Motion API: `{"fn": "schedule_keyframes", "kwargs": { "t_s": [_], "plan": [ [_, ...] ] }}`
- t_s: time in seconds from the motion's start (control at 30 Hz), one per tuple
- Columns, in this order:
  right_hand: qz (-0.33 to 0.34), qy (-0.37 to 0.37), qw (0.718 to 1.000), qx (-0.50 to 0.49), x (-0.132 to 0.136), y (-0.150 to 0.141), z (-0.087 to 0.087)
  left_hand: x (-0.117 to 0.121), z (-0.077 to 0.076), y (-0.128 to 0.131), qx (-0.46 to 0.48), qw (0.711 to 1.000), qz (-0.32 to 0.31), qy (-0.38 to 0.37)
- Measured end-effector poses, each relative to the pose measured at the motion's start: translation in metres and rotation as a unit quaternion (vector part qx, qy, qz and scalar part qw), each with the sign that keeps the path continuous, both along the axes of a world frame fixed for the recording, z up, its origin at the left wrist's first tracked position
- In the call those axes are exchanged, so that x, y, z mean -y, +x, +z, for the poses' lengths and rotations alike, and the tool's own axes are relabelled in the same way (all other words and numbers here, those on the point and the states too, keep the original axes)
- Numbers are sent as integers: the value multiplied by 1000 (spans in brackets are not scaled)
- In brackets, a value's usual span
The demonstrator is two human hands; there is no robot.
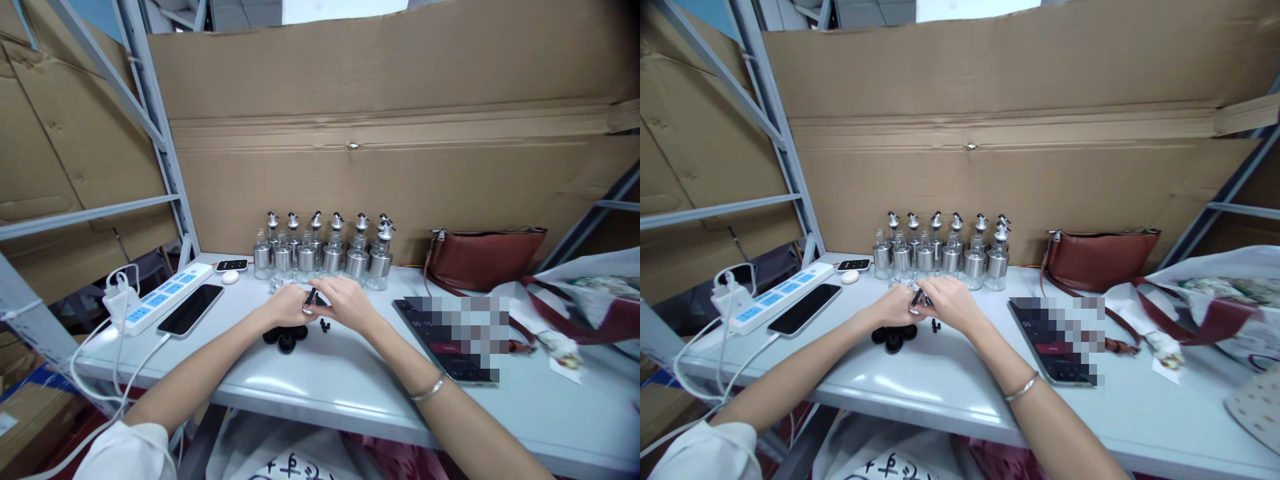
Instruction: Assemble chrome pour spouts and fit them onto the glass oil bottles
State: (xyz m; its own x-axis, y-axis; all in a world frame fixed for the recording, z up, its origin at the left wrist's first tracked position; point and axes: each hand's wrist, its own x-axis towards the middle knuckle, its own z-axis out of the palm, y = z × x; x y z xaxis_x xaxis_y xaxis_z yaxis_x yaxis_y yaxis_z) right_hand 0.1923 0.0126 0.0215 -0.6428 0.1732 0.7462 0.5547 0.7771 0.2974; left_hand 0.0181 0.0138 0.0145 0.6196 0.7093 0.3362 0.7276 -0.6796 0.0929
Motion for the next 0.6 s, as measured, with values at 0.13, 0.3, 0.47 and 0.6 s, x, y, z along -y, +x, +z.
{"fn": "schedule_keyframes", "kwargs": {
  "t_s": [0.13,0.3,0.47,0.6],
  "plan": [
    [8,54,998,-11,1,-2,-2,-1,-2,0,4,998,-32,56],
    [-26,63,998,2,0,-2,-4,-1,-4,1,21,992,-71,106],
    [-42,83,996,12,-1,-3,-5,-1,-3,2,-3,990,-73,124],
    [-49,102,993,16,1,-3,-2,0,-2,2,-17,987,-85,135]
  ]
}}
